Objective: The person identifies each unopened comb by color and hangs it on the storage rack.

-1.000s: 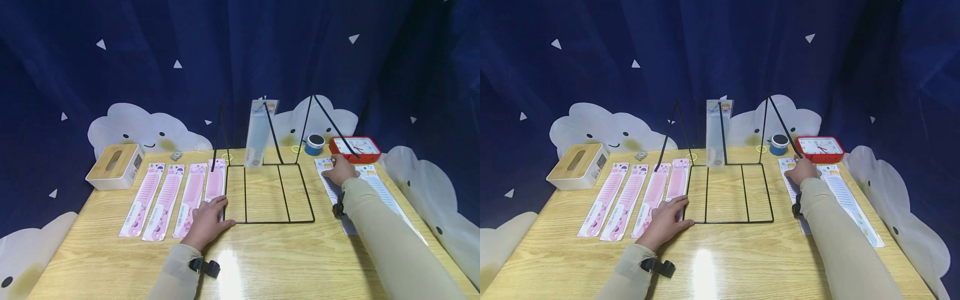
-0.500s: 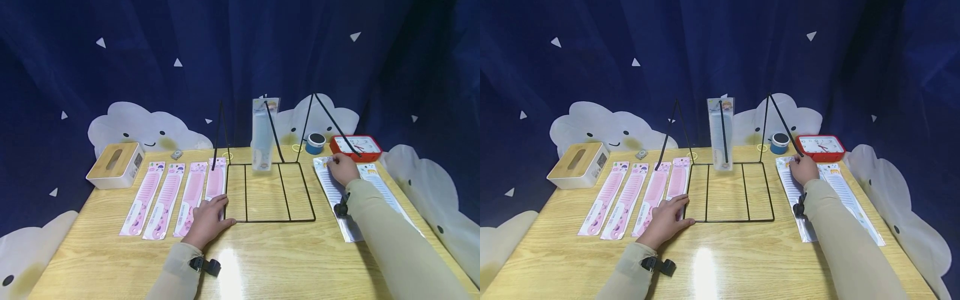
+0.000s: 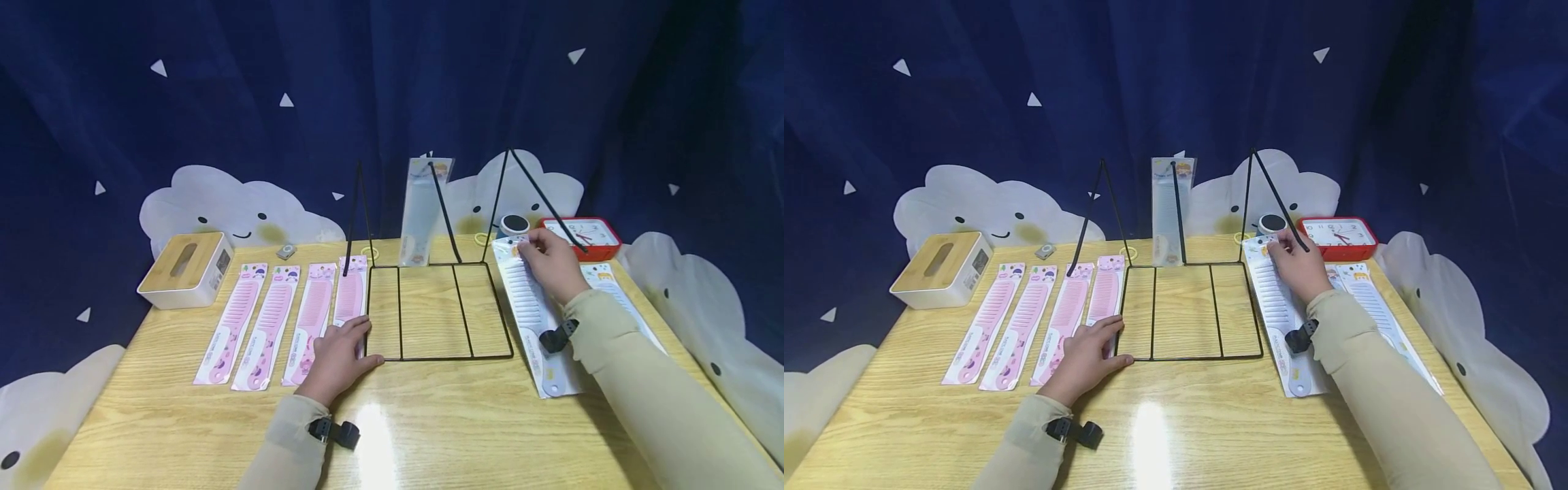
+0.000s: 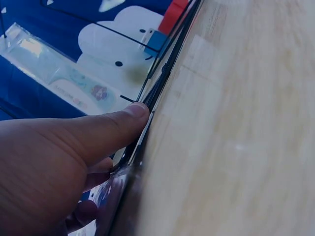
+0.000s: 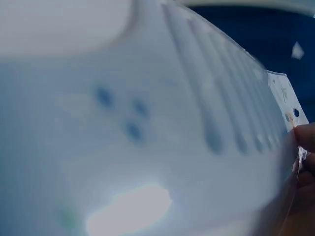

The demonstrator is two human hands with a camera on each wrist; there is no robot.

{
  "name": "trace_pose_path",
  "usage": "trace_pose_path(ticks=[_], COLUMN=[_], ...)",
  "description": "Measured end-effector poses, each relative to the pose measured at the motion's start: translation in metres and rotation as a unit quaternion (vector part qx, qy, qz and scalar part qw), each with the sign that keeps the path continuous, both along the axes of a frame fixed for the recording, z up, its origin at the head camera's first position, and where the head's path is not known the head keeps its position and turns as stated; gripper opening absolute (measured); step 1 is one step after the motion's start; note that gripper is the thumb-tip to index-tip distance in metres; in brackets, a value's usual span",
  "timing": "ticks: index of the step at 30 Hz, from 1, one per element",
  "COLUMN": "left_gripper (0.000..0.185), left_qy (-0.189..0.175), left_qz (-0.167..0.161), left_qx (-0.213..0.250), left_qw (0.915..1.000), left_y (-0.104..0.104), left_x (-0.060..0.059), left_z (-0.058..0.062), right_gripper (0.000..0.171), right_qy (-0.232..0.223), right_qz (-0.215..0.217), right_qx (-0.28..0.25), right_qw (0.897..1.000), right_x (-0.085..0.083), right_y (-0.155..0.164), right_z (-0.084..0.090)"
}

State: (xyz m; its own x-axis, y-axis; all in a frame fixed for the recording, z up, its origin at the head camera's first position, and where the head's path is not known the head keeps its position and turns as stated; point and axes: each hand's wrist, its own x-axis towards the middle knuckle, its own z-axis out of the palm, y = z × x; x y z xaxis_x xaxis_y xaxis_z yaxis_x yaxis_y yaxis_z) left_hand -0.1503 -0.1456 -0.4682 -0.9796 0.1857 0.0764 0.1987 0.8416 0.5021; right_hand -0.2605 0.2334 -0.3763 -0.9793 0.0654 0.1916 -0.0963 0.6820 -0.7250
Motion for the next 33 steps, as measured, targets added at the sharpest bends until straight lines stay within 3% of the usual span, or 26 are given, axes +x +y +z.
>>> trace_pose_path(ticks=[8, 13, 23, 29, 33], left_gripper=[0.072, 0.072, 0.072, 0.072, 0.072], left_qy=[0.002, 0.000, -0.003, 0.000, 0.003], left_qz=[0.001, 0.002, 0.003, 0.002, 0.000], left_qx=[-0.002, -0.002, 0.001, 0.000, -0.003], left_qw=[1.0000, 1.0000, 1.0000, 1.0000, 1.0000], left_y=[0.000, 0.000, 0.001, 0.001, 0.000], left_x=[-0.001, -0.001, 0.000, 0.000, -0.001], left_z=[0.000, 0.000, 0.002, 0.001, 0.000], right_gripper=[0.025, 0.019, 0.005, 0.011, 0.015], right_qy=[0.095, 0.120, 0.155, 0.178, 0.213], right_qz=[0.062, 0.097, 0.175, 0.210, 0.240], right_qx=[-0.039, -0.071, -0.148, -0.193, -0.234], right_qw=[0.993, 0.986, 0.961, 0.942, 0.918], right_x=[0.039, 0.060, 0.097, 0.117, 0.125], right_y=[-0.037, -0.054, -0.079, -0.091, -0.098], right_z=[0.030, 0.044, 0.060, 0.071, 0.077])
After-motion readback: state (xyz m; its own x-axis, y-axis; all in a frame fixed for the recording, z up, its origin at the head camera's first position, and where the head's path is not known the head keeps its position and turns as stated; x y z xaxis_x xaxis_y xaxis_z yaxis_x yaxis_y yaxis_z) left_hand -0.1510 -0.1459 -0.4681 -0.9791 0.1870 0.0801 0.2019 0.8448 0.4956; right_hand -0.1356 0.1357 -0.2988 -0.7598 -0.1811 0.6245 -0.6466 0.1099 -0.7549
